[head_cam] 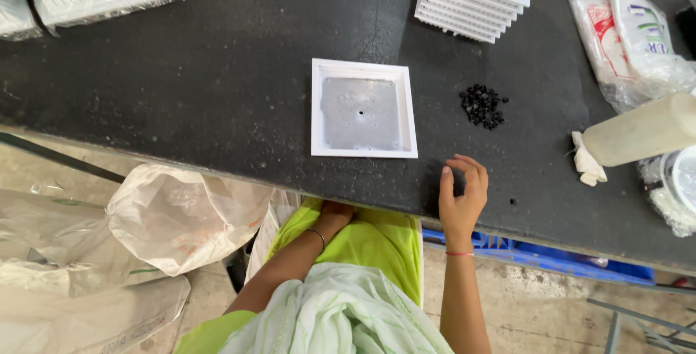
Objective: The person places small black components one at a time into the holes of a white square plastic panel, then folds a clear plastic film around the panel and stacks it with finished panels. They repeat the process with another panel, pressing components into place by hand.
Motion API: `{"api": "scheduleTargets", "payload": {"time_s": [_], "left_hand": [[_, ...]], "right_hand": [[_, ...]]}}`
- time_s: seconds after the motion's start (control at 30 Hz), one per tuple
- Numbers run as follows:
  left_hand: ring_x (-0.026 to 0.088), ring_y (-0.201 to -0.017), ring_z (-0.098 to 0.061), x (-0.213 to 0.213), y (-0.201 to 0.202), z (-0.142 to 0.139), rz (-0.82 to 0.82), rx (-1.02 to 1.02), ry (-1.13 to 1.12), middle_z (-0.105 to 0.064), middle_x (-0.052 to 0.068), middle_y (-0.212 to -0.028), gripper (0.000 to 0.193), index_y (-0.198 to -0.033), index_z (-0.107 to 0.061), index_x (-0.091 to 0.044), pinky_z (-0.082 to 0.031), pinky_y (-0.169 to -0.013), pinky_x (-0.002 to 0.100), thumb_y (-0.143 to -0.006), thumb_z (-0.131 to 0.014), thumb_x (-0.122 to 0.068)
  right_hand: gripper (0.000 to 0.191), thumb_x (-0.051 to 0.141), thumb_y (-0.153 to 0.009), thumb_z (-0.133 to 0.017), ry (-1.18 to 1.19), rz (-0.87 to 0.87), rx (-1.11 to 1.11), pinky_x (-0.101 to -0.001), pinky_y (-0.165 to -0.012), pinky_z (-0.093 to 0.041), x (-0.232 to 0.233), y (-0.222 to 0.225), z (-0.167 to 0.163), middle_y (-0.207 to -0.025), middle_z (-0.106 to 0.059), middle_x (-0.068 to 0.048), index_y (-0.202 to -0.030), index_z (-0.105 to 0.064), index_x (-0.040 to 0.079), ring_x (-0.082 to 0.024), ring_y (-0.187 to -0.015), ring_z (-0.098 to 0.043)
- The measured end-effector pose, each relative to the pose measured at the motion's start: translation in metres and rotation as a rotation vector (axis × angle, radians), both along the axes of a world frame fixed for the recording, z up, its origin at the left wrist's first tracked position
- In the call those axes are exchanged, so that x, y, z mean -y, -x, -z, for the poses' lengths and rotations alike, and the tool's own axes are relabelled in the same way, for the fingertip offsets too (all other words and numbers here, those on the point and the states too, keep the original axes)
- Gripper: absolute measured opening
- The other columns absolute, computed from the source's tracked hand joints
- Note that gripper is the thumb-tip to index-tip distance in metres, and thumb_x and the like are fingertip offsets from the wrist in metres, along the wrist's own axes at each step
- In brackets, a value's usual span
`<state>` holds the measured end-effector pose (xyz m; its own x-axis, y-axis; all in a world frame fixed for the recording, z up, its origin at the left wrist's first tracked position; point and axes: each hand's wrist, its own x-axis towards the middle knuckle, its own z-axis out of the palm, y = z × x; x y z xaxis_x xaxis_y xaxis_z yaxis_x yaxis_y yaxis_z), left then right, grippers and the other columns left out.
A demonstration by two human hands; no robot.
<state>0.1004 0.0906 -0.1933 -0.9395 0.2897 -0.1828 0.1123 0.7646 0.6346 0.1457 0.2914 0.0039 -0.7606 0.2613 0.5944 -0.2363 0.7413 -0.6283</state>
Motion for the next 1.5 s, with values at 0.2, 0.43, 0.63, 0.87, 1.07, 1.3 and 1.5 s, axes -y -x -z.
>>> {"api": "scheduleTargets", "payload": {"time_s": [0.2,0.43,0.63,0.87,1.07,1.3,1.5], "left_hand": [[0.04,-0.136,-0.046,-0.005,0.003,-0.004,0.036,-0.275,0.046,-0.053,0.019,-0.147,0.05,-0.137,-0.061,-0.014,-0.034,-0.113,0.052,-0.092,-0.059,-0.036],[0.039,-0.134,-0.049,-0.034,-0.005,0.011,0.002,-0.168,-0.034,-0.054,0.016,-0.145,0.058,-0.138,-0.059,-0.016,-0.039,-0.11,0.049,-0.088,-0.059,-0.045],[0.035,-0.135,-0.049,-0.02,-0.003,0.016,-0.045,-0.344,0.032,-0.056,0.013,-0.146,0.052,-0.14,-0.058,-0.014,-0.036,-0.114,0.048,-0.096,-0.05,-0.042],[0.037,-0.132,-0.051,0.0,0.005,0.024,-0.209,-0.502,-0.057,-0.058,0.015,-0.145,0.054,-0.14,-0.059,-0.007,-0.034,-0.112,0.051,-0.1,-0.048,-0.042],[0.034,-0.126,-0.06,0.046,0.012,0.01,-0.383,-0.254,0.143,-0.067,0.011,-0.133,0.05,-0.126,-0.07,-0.016,-0.045,-0.105,0.047,-0.092,-0.055,-0.049],[0.03,-0.127,-0.058,0.094,-0.015,-0.011,-0.299,-0.032,0.332,-0.065,0.009,-0.135,0.059,-0.129,-0.067,-0.018,-0.048,-0.102,0.043,-0.086,-0.064,-0.057],[0.036,-0.129,-0.058,0.11,-0.011,0.012,-0.255,-0.32,0.539,-0.063,0.014,-0.139,0.07,-0.13,-0.067,-0.015,-0.054,-0.086,0.046,-0.074,-0.071,-0.056]], "right_hand": [[0.007,0.005,-0.097,-0.068,-0.001,0.0,-0.012,-0.0394,-0.098,-0.05,-0.004,-0.003,0.007,-0.119,-0.069,-0.013,-0.104,-0.069,0.004,-0.029,-0.114,-0.064],[0.006,0.003,-0.098,-0.067,0.036,-0.014,-0.01,-0.0368,-0.094,-0.053,-0.009,-0.004,0.01,-0.117,-0.07,-0.012,-0.104,-0.068,0.003,-0.028,-0.11,-0.066],[0.006,0.002,-0.097,-0.067,0.038,-0.016,-0.007,-0.0353,-0.092,-0.054,-0.007,-0.004,0.009,-0.116,-0.07,-0.013,-0.103,-0.068,0.003,-0.027,-0.109,-0.066],[0.008,0.0,-0.1,-0.065,0.094,-0.037,-0.17,-0.0317,-0.084,-0.05,0.003,-0.04,0.01,-0.109,-0.066,-0.012,-0.107,-0.065,0.0,-0.021,-0.092,-0.061],[0.012,0.014,-0.087,-0.072,0.04,-0.288,0.347,-0.0306,-0.052,-0.049,0.026,-0.116,0.067,-0.083,-0.07,-0.006,-0.096,-0.07,0.007,-0.015,-0.055,-0.06],[0.041,0.039,-0.1,-0.064,-0.039,0.301,0.479,-0.0462,-0.07,-0.054,-0.046,-0.085,0.166,-0.102,-0.071,-0.016,-0.11,-0.065,-0.001,-0.035,-0.083,-0.069],[0.05,0.042,-0.099,-0.066,-0.099,-0.109,0.464,-0.0484,-0.102,-0.046,-0.056,-0.035,0.203,-0.131,-0.068,-0.021,-0.128,-0.066,0.001,-0.042,-0.122,-0.062]]}}
